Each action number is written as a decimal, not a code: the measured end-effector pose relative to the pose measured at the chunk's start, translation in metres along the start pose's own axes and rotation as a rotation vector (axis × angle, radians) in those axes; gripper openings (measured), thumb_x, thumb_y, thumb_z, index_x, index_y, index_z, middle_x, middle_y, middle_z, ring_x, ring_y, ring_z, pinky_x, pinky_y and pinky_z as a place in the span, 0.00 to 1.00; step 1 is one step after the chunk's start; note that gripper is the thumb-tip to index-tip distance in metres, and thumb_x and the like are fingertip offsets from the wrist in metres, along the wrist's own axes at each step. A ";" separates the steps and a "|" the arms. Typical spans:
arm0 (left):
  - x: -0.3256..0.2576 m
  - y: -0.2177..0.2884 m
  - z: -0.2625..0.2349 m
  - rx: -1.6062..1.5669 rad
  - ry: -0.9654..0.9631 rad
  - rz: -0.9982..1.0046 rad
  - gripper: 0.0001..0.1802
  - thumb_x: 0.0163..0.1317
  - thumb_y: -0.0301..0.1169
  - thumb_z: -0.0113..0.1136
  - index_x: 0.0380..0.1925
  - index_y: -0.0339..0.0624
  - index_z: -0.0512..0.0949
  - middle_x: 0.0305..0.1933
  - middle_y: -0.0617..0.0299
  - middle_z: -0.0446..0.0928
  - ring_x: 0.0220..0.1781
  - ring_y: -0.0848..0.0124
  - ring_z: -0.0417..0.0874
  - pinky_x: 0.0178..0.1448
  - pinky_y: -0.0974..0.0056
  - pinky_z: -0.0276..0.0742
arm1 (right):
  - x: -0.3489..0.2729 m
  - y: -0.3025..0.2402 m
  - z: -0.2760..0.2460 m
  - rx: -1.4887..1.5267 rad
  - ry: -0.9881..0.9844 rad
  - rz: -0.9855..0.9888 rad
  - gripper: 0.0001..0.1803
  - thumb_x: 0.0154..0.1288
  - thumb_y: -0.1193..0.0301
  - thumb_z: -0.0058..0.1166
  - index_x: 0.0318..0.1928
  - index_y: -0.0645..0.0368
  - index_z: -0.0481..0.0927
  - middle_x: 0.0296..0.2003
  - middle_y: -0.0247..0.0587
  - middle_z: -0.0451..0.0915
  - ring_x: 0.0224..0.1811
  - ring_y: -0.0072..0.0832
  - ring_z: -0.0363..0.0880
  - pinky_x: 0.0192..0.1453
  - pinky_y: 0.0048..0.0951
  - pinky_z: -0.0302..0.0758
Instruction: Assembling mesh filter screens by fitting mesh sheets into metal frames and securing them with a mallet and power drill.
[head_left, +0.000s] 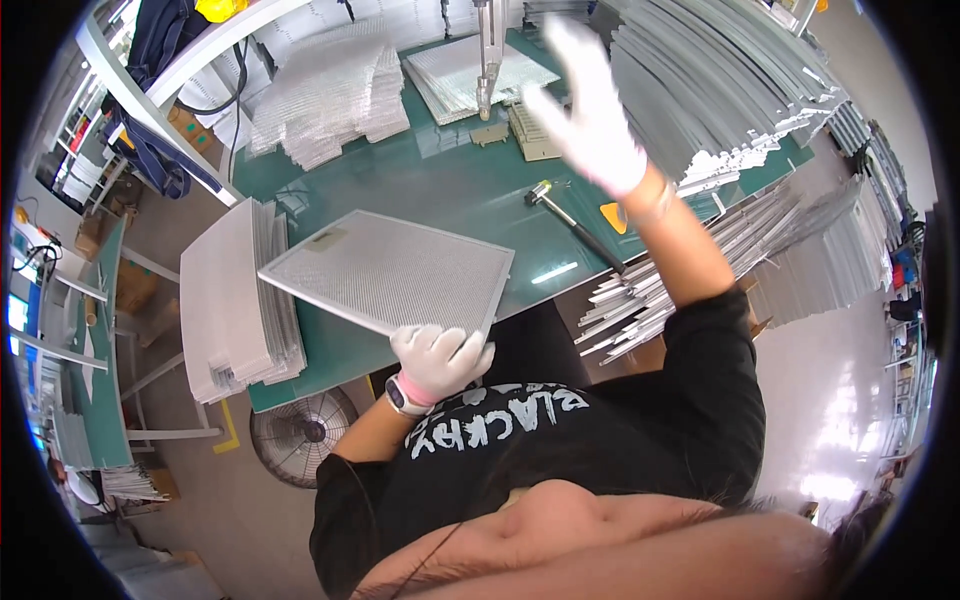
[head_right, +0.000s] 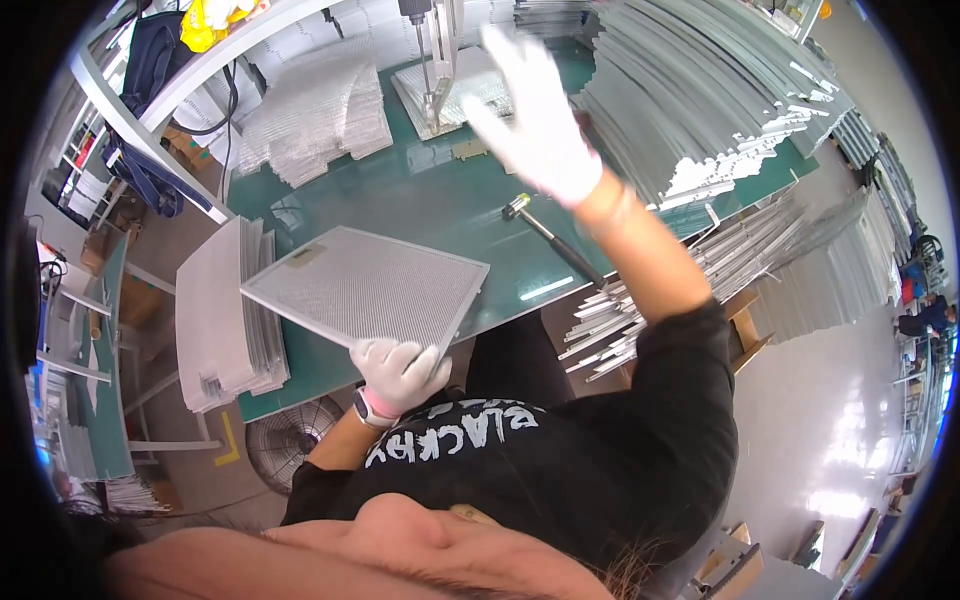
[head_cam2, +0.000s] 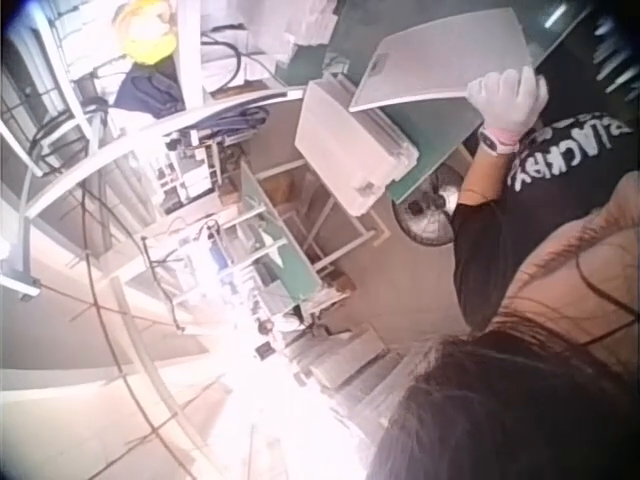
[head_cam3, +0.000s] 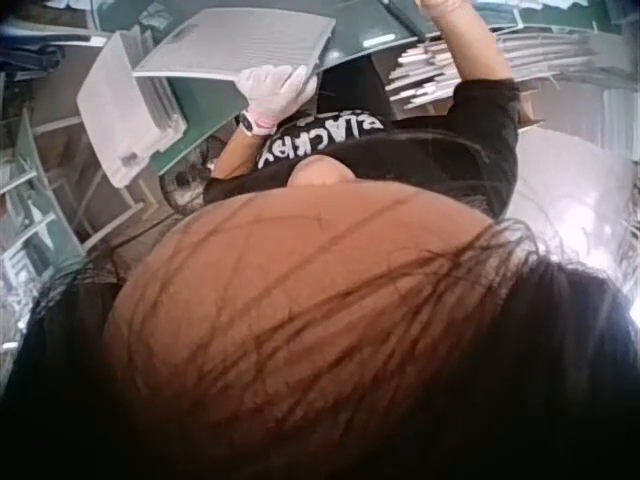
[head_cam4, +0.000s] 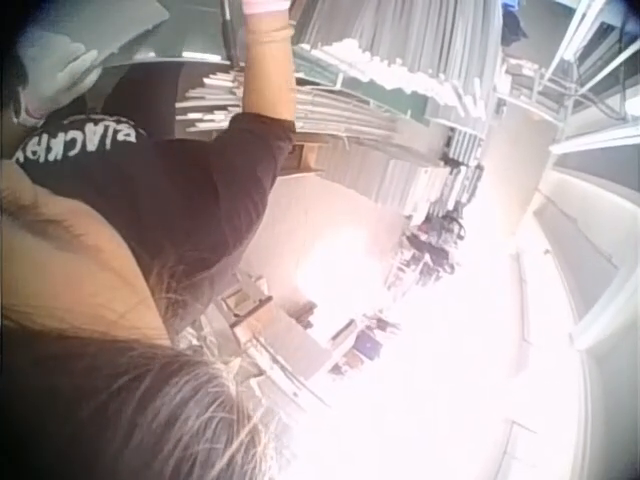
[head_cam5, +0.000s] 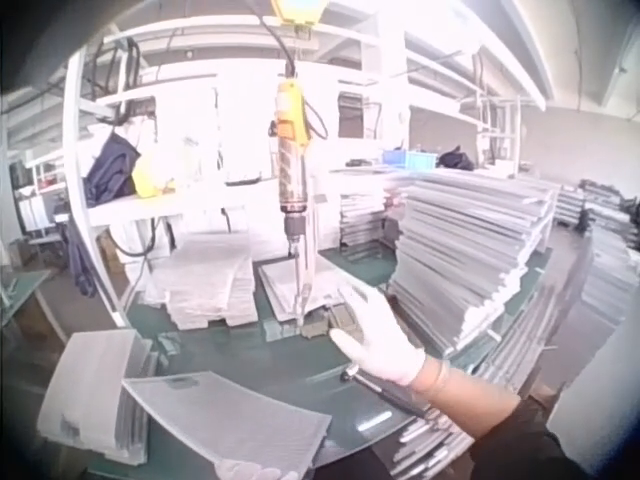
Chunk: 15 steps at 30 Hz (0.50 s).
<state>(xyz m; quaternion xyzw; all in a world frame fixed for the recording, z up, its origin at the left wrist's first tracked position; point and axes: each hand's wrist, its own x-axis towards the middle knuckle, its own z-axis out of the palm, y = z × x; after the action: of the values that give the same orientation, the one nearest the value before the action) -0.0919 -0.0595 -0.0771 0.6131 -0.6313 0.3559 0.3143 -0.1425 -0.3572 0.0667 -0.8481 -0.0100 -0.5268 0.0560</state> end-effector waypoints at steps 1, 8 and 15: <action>-0.013 0.002 -0.001 0.001 -0.004 -0.001 0.11 0.41 0.39 0.69 0.24 0.58 0.76 0.21 0.75 0.63 0.19 0.75 0.66 0.29 0.63 0.54 | 0.046 -0.009 -0.009 -0.080 0.239 -0.325 0.32 0.60 0.68 0.61 0.63 0.63 0.68 0.56 0.56 0.69 0.57 0.51 0.69 0.63 0.46 0.67; -0.112 0.013 0.039 -0.108 -0.434 0.024 0.11 0.44 0.37 0.66 0.31 0.58 0.78 0.24 0.73 0.67 0.26 0.72 0.73 0.27 0.60 0.69 | 0.174 -0.006 0.003 0.335 0.119 0.217 0.21 0.63 0.61 0.60 0.48 0.65 0.76 0.35 0.45 0.80 0.38 0.31 0.80 0.40 0.28 0.76; 0.003 -0.028 -0.011 -0.325 -0.576 -0.111 0.33 0.50 0.48 0.68 0.54 0.44 0.75 0.45 0.50 0.73 0.52 0.51 0.71 0.59 0.46 0.64 | 0.165 -0.038 -0.019 1.496 0.086 0.575 0.09 0.67 0.62 0.57 0.40 0.52 0.76 0.24 0.32 0.79 0.18 0.20 0.76 0.19 0.19 0.73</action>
<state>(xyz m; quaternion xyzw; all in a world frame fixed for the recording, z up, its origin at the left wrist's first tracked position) -0.0647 -0.0519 -0.0666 0.6638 -0.7083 0.0450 0.2358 -0.0892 -0.3283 0.2255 -0.5341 -0.1391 -0.3779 0.7433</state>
